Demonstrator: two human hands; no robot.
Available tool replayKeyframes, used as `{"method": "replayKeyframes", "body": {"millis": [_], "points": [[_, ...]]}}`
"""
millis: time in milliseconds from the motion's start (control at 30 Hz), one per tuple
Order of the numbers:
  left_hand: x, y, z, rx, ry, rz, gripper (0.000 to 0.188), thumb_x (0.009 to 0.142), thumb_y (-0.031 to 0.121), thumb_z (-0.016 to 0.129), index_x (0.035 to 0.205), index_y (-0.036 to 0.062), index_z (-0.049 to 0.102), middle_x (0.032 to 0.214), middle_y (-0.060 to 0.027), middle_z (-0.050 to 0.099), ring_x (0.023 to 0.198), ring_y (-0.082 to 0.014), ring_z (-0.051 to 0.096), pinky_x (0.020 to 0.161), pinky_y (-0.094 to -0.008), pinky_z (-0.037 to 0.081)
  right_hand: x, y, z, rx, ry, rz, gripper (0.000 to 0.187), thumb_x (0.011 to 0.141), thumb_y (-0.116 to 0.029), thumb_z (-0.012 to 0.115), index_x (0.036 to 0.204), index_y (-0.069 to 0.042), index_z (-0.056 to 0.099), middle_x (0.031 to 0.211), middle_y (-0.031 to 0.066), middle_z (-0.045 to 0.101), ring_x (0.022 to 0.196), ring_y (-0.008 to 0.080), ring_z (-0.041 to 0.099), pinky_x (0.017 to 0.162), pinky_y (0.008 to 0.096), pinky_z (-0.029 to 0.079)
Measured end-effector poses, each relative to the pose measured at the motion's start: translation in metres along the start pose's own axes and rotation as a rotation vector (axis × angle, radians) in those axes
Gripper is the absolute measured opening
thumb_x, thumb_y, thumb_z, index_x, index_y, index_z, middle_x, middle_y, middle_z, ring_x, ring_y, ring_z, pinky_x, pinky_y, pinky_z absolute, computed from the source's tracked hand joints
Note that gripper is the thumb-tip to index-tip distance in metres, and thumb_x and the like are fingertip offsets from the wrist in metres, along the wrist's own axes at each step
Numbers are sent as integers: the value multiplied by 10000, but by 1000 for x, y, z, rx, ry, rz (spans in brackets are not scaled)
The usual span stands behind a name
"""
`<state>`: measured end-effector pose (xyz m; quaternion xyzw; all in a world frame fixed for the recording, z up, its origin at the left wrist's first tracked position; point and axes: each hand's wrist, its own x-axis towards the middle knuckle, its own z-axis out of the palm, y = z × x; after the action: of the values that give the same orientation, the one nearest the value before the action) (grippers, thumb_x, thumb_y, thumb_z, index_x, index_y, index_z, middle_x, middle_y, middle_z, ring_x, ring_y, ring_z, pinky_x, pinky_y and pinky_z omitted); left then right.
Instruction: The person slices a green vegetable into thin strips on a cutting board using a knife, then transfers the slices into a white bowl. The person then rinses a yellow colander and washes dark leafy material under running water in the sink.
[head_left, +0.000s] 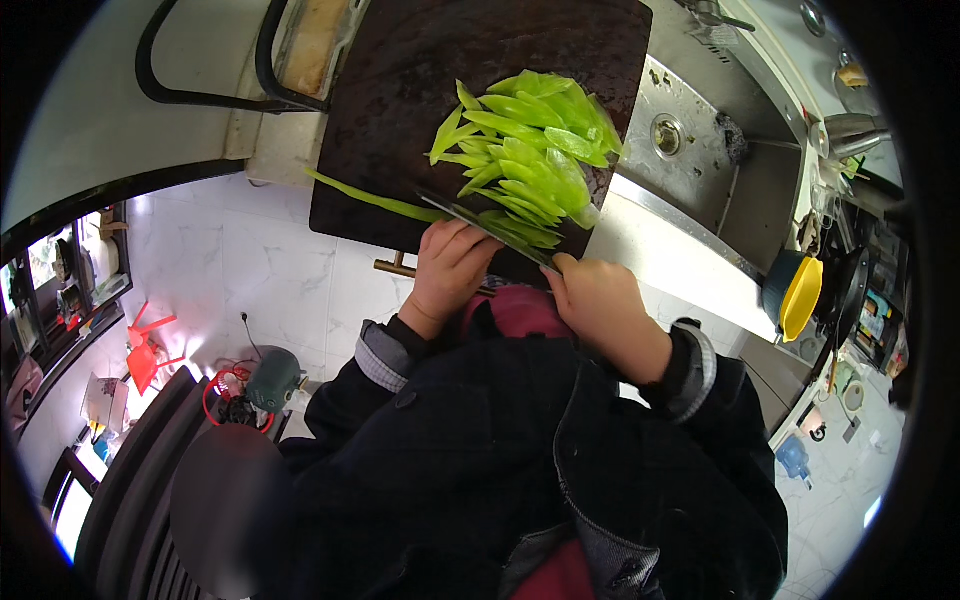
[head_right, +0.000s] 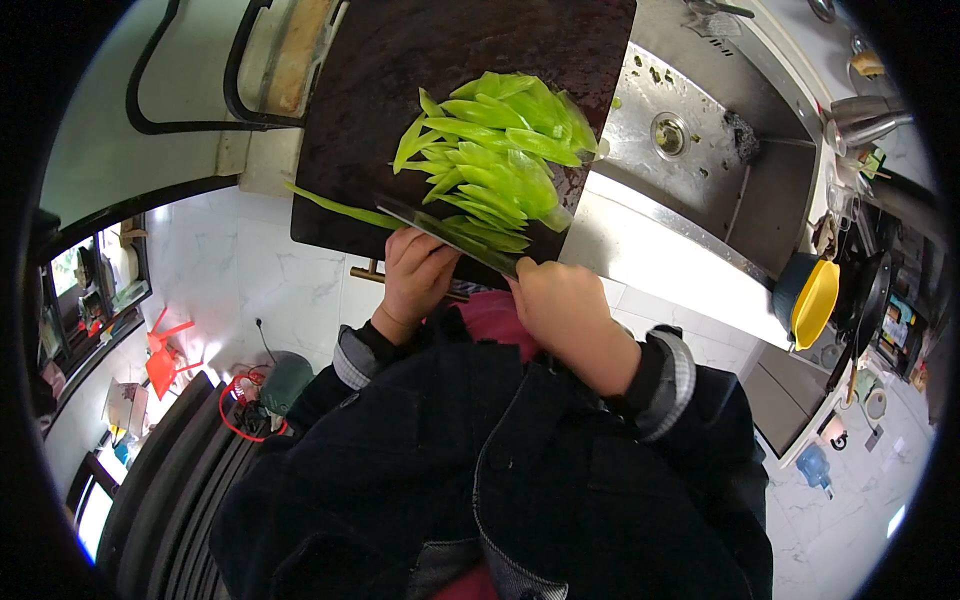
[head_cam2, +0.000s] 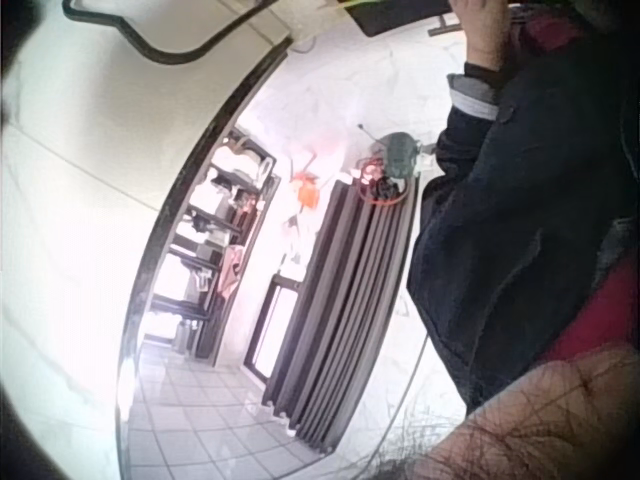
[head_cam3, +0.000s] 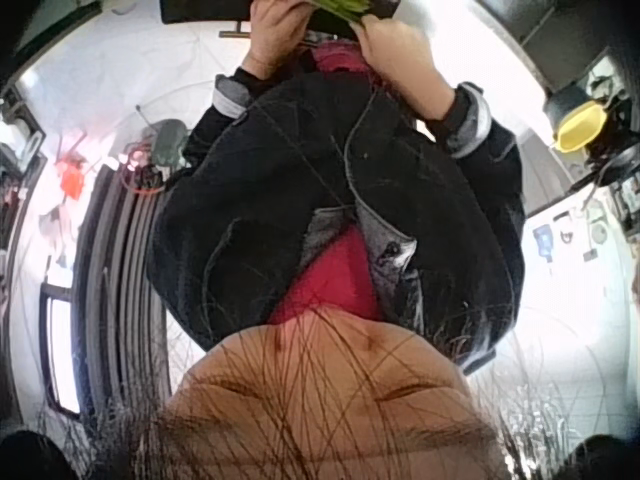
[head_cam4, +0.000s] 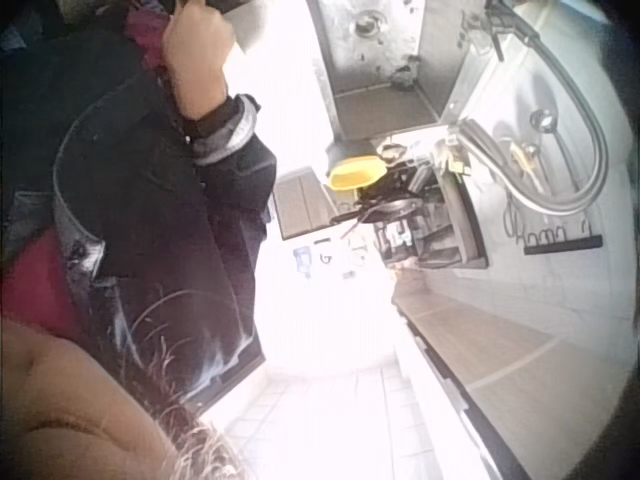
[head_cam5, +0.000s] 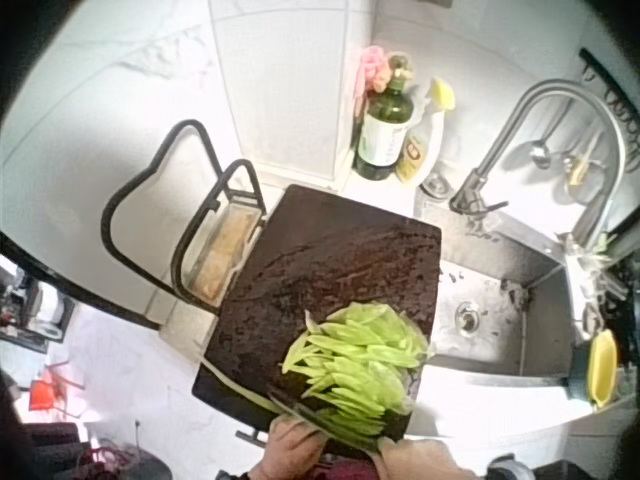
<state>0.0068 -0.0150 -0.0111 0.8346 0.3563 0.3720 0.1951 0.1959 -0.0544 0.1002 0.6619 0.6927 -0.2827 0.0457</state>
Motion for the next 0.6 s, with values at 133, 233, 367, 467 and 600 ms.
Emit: {"method": "replayKeyframes", "body": {"millis": [133,233,367,467,600], "points": [[2,-1,-3,-2,-27,11,265,671,75,638,930,117,674,1037,2,602,1017,-207,531,855,-369,414,-1,1,-8,14,34,-28,259,887,-277,544,787,-55,632,615,145,604,555,333,597,523,413,479],[3,-2,-5,-18,-9,37,276,660,68,631,930,109,674,1033,-2,606,1009,-208,539,851,-366,419,-15,3,-27,22,-23,-30,248,883,-270,552,809,-54,648,626,140,613,554,327,599,528,408,482],[2,-1,-3,-27,-4,39,285,652,54,621,928,102,673,1019,-7,609,998,-211,544,848,-364,427,-10,0,-23,1,-32,-27,278,893,-287,533,767,-62,635,606,149,602,558,333,599,526,414,481],[0,0,-2,-29,-6,23,279,653,52,625,923,101,671,1010,-13,607,989,-216,544,849,-366,430,4,-1,-3,11,-14,-5,311,900,-309,518,740,-63,618,592,161,592,565,349,597,525,437,475],[-2,-2,-13,15,-24,-5,266,659,62,651,920,111,663,1004,-23,585,965,-241,541,837,-381,429,6,7,10,64,67,-55,315,885,-304,544,712,-46,598,572,168,583,530,353,587,497,447,473]]}}
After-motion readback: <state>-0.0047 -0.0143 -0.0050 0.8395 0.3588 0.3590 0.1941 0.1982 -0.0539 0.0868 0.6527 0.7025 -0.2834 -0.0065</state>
